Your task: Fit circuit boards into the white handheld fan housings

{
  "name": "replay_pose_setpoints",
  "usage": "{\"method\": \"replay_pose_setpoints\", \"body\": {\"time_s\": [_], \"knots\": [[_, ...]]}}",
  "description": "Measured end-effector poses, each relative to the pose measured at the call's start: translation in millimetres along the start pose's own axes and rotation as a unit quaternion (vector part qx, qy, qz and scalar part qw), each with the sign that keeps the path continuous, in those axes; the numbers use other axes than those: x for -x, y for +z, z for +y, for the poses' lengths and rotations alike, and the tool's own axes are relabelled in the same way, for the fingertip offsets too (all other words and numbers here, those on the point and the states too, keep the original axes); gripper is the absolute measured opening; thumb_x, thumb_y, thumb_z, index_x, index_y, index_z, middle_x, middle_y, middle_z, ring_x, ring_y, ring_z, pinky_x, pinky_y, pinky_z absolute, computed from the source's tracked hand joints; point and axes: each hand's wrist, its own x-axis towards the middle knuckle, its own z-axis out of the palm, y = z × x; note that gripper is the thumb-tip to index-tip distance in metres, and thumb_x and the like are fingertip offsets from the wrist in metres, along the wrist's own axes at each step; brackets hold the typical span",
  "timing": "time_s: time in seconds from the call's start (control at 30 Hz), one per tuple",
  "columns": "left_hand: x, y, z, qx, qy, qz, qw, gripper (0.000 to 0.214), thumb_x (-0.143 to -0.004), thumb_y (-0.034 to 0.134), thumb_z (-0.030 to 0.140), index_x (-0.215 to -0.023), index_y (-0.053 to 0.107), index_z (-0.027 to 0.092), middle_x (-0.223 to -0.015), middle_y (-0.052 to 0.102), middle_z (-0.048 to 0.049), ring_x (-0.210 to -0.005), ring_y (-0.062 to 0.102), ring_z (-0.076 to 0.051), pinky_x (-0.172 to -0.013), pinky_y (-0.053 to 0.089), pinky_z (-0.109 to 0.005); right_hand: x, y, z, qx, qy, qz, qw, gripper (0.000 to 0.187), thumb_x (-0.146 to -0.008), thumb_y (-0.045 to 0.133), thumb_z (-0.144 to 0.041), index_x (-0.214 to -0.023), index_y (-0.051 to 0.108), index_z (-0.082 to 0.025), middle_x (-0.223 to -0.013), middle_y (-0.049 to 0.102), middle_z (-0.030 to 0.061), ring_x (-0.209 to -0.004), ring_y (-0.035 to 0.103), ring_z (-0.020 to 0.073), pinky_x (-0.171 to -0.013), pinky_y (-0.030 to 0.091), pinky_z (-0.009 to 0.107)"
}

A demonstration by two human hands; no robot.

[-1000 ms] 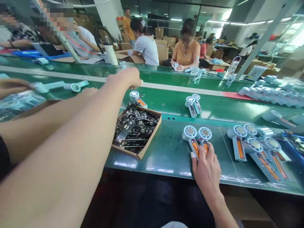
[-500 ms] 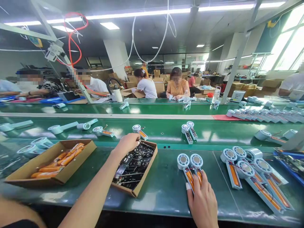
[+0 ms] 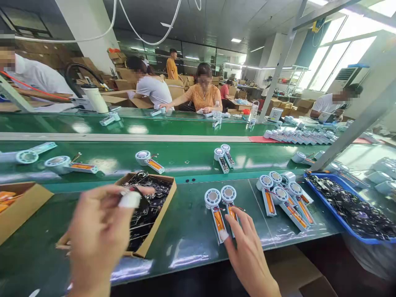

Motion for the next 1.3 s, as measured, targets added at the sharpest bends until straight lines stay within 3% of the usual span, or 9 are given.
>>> {"method": "replay_pose_setpoints", "body": {"time_s": [0.13,0.27,0.37,0.47,0.57,0.7,0.9,1.13,1.3], "knots": [[63.3,30.5,-20.6,0.119,-0.130,-0.089,0.980,0.019,-0.086,0.061,0.039,-0.099,0.053,0.028,-0.069,0.068,0.0072,-0.060,0.067,-0.017,-0.063,0.055,-0.031,-36.2,-0.4,2.6,0.020,-0.081,-0.067,0.994,0.035,-0.090,0.046,0.000,-0.110,0.064,-0.021,-0.098,0.065,0.0068,-0.084,0.064,0.0204,-0.074,0.055,0.030],[94.2,50.8,-55.6,0.125,-0.225,-0.168,0.952,0.034,-0.081,0.064,0.048,-0.103,0.054,0.025,-0.064,0.061,0.0072,-0.048,0.055,-0.014,-0.049,0.047,-0.026,-60.4,14.0,10.6,0.089,-0.138,-0.078,0.983,0.023,-0.091,0.052,-0.001,-0.087,0.064,-0.020,-0.086,0.062,0.0045,-0.075,0.060,0.0190,-0.064,0.049,0.025],[100.4,55.3,-68.8,0.098,-0.254,-0.208,0.939,0.048,-0.071,0.071,0.052,-0.106,0.058,0.021,-0.068,0.065,0.0030,-0.053,0.059,-0.017,-0.052,0.050,-0.030,-56.6,18.0,14.2,0.048,-0.158,-0.054,0.985,0.024,-0.094,0.049,-0.003,-0.094,0.066,-0.020,-0.094,0.068,0.0063,-0.080,0.063,0.0187,-0.068,0.050,0.025],[103.4,56.7,-70.0,0.094,-0.255,-0.276,0.922,0.039,-0.072,0.067,0.049,-0.097,0.066,0.019,-0.069,0.066,0.0005,-0.055,0.058,-0.018,-0.054,0.048,-0.030,-43.2,21.5,12.1,-0.081,-0.130,-0.044,0.987,0.030,-0.096,0.044,-0.004,-0.103,0.068,-0.020,-0.100,0.074,0.0067,-0.084,0.069,0.0175,-0.073,0.052,0.025],[106.2,53.9,-68.1,0.107,-0.269,-0.339,0.895,0.033,-0.073,0.065,0.046,-0.091,0.069,0.018,-0.058,0.060,0.0031,-0.055,0.056,-0.018,-0.055,0.045,-0.028,-31.1,29.2,4.6,-0.220,-0.011,-0.045,0.974,0.023,-0.095,0.049,-0.012,-0.098,0.071,-0.020,-0.087,0.076,0.0031,-0.074,0.070,0.0155,-0.068,0.053,0.022],[106.0,41.6,-63.0,0.114,-0.314,-0.338,0.880,0.035,-0.071,0.067,0.048,-0.089,0.071,0.018,-0.056,0.059,0.0031,-0.056,0.056,-0.018,-0.058,0.046,-0.028,-22.9,35.0,-5.2,-0.249,0.099,-0.039,0.962,0.013,-0.088,0.059,-0.016,-0.087,0.071,-0.019,-0.069,0.070,-0.0001,-0.058,0.062,0.0141,-0.056,0.049,0.022],[103.6,33.4,-51.7,0.121,-0.338,-0.323,0.876,0.032,-0.070,0.068,0.045,-0.087,0.073,0.019,-0.062,0.063,0.0019,-0.059,0.057,-0.018,-0.060,0.049,-0.028,-19.9,22.6,-8.1,-0.273,0.004,-0.079,0.959,0.031,-0.089,0.049,-0.006,-0.098,0.074,-0.022,-0.098,0.076,0.0058,-0.092,0.069,0.0185,-0.081,0.055,0.028],[106.7,39.3,-58.0,0.087,-0.283,-0.343,0.892,0.030,-0.073,0.068,0.045,-0.086,0.075,0.019,-0.060,0.062,0.0015,-0.059,0.056,-0.018,-0.056,0.046,-0.027,-16.9,25.9,-10.7,-0.266,0.042,-0.074,0.960,0.024,-0.089,0.054,-0.009,-0.103,0.070,-0.020,-0.087,0.073,0.0036,-0.078,0.066,0.0166,-0.071,0.054,0.025],[107.1,36.7,-56.8,0.064,-0.228,-0.325,0.915,0.024,-0.078,0.065,0.043,-0.080,0.073,0.020,-0.069,0.068,-0.0015,-0.067,0.061,-0.021,-0.062,0.050,-0.028,-14.3,27.6,-11.0,-0.245,-0.005,-0.070,0.967,0.024,-0.092,0.054,-0.009,-0.106,0.070,-0.022,-0.091,0.074,0.0043,-0.082,0.065,0.0185,-0.074,0.055,0.028]]}}
